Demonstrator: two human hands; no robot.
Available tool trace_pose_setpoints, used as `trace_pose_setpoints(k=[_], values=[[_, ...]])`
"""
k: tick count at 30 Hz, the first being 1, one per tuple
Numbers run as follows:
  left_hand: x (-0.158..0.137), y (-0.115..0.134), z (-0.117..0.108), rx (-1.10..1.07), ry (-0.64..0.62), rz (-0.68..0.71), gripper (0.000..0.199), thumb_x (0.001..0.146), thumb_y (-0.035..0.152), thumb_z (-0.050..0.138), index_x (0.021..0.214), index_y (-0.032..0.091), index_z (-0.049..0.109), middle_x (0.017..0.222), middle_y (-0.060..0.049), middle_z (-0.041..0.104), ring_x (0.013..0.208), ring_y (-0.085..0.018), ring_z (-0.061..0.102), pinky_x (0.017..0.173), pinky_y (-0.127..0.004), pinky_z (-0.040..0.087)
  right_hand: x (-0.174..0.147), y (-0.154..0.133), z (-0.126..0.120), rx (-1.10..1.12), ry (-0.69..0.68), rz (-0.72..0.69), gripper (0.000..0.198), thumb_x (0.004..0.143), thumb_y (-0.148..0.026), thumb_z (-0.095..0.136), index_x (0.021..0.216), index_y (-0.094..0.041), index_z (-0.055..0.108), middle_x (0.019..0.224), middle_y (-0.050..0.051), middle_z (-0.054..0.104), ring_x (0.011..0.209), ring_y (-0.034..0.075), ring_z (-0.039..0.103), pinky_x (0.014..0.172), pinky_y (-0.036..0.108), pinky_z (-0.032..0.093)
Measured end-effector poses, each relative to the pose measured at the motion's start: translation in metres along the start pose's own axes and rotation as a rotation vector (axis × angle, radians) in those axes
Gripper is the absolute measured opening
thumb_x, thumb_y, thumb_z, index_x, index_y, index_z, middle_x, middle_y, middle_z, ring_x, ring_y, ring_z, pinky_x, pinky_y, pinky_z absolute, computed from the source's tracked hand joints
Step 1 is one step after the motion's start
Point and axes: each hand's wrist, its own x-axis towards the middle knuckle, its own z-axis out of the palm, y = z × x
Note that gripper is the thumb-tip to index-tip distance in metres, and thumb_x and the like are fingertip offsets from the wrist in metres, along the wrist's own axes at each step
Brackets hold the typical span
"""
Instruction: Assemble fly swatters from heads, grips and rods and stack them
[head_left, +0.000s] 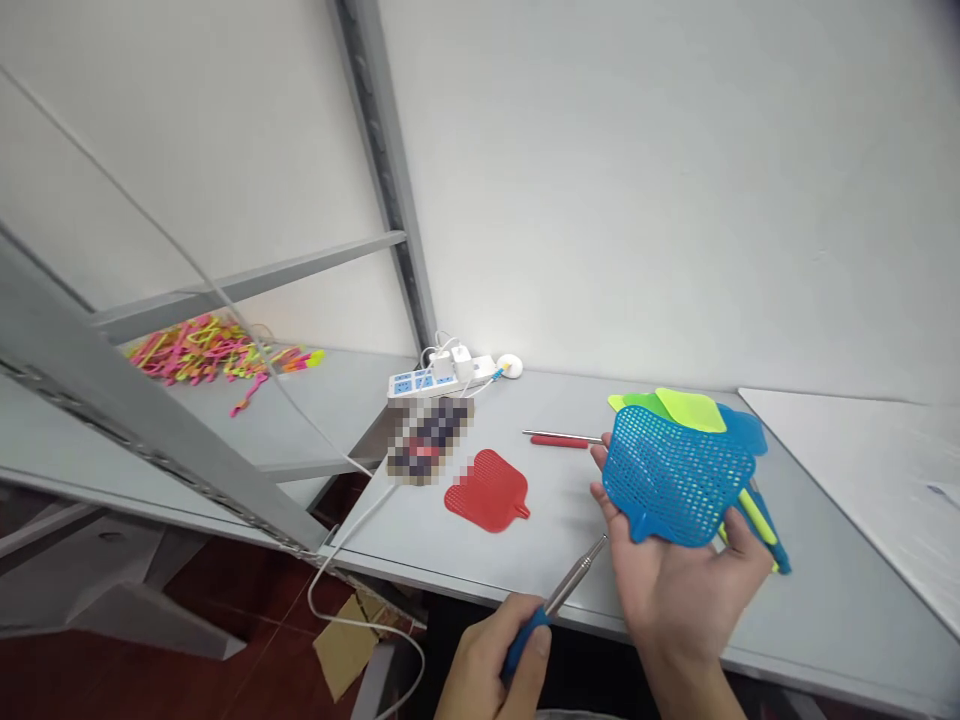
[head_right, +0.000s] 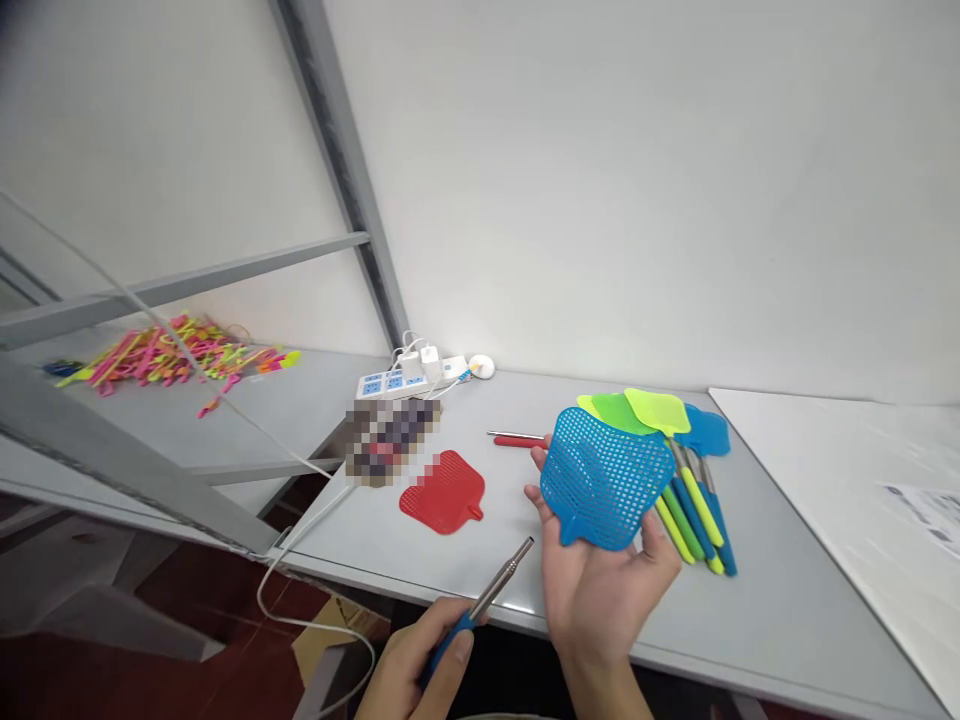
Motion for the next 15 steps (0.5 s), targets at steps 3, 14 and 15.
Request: trace_pose_setpoints(k=[3,14,15], values=[[-0.002,0.003,0.013,-0.004,-0.082,0.055,0.030,0.093,0.046,0.053,0.087,0.022,0.070,0.067,-0.002,0.062,0.061,-0.017,0.053,0.063,-0.024,0.041,-0.008,-0.005,-0.001,0.002,0.065,-0.070,0.059,0.087,-0.058,0.035,0.135,-0.028,0.054,0.129,0.012,0.063,0.110,0.035,0.065,0.080,0.050,0.054],[-0.010,0.026,0.034,-0.145,-0.149,0.067,0.029,0.089,0.046,0.060,0.075,0.022,0.070,0.064,-0.003,0.061,0.058,-0.018,0.050,0.061,-0.025,0.042,-0.018,-0.011,-0.012,0.025,0.137,-0.273,0.067,0.089,-0.063,0.026,0.128,-0.019,0.057,0.123,0.016,0.063,0.112,0.034,0.064,0.085,0.050,0.053],[-0.011,0.026,0.035,-0.145,-0.151,0.059,0.029,0.088,0.047,0.060,0.075,0.022,0.070,0.064,-0.003,0.061,0.059,-0.018,0.050,0.061,-0.025,0.042,-0.019,-0.010,-0.013,0.014,0.123,-0.285,0.068,0.089,-0.063,0.025,0.131,-0.019,0.055,0.126,0.017,0.061,0.115,0.035,0.062,0.088,0.052,0.052]])
